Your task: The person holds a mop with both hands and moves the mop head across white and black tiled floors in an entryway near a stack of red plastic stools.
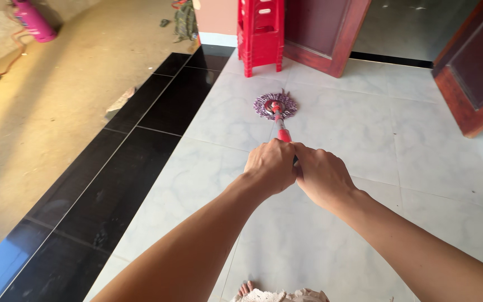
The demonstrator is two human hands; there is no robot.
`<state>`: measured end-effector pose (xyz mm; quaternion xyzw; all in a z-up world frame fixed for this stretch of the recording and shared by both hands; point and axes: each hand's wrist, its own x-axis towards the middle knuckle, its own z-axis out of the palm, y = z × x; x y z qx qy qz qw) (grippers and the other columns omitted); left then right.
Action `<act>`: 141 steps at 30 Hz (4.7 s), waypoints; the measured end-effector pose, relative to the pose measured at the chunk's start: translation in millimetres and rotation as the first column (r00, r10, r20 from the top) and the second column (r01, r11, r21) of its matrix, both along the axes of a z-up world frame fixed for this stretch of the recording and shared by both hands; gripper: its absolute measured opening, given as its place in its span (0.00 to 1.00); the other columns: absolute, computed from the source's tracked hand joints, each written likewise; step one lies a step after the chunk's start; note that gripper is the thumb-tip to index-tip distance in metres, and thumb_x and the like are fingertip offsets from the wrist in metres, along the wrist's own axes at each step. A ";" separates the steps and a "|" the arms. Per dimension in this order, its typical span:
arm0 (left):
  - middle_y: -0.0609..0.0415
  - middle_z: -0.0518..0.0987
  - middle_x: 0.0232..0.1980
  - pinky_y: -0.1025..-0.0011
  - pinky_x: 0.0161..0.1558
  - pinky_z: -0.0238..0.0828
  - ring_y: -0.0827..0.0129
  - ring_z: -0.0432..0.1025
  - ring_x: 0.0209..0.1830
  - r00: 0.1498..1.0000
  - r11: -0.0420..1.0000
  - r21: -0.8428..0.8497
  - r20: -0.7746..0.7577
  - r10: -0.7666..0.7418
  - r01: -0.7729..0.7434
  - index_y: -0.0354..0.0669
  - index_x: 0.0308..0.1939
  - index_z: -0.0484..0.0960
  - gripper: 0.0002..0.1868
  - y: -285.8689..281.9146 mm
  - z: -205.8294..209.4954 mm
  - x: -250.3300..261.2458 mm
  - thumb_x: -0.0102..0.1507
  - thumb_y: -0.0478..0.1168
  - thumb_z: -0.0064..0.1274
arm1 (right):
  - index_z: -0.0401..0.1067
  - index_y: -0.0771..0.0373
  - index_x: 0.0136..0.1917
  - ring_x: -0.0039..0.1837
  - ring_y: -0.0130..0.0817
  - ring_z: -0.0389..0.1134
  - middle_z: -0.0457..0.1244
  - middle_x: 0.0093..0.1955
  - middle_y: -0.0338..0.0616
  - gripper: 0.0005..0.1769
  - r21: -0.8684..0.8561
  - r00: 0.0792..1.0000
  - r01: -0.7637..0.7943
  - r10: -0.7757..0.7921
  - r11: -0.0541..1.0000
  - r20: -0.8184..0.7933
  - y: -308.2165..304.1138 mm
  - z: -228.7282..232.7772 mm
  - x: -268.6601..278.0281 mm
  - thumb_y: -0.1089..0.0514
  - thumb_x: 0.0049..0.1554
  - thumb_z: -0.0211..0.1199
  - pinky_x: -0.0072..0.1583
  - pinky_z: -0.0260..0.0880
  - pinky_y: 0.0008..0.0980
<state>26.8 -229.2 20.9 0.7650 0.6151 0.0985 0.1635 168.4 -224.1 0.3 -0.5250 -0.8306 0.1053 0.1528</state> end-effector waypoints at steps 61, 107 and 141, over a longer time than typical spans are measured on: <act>0.47 0.83 0.32 0.59 0.34 0.77 0.54 0.79 0.31 0.997 0.998 0.045 0.057 -0.046 0.044 0.42 0.37 0.86 0.10 -593.6 8.1 212.3 0.53 0.40 0.60 | 0.67 0.54 0.61 0.42 0.49 0.70 0.69 0.39 0.47 0.19 -0.110 0.994 0.111 -0.107 0.988 0.037 -603.3 13.7 209.4 0.64 0.56 0.51 0.45 0.68 0.48; 0.45 0.82 0.30 0.57 0.32 0.75 0.52 0.77 0.30 0.965 0.975 0.059 0.136 -0.222 0.216 0.42 0.34 0.84 0.11 -1180.7 -25.0 329.4 0.49 0.39 0.60 | 0.68 0.57 0.61 0.42 0.51 0.71 0.70 0.41 0.49 0.18 -0.110 0.960 0.278 -0.281 0.954 -0.007 -1218.1 -19.1 326.1 0.62 0.56 0.52 0.44 0.69 0.48; 0.49 0.82 0.30 0.59 0.31 0.74 0.55 0.77 0.30 0.982 0.985 -0.017 0.078 -0.171 0.173 0.43 0.38 0.83 0.13 -1550.1 -24.0 388.3 0.50 0.40 0.62 | 0.63 0.58 0.68 0.39 0.51 0.71 0.70 0.39 0.49 0.26 -0.066 0.984 0.178 -0.176 0.982 0.029 -1573.0 -31.0 390.1 0.59 0.56 0.55 0.42 0.71 0.48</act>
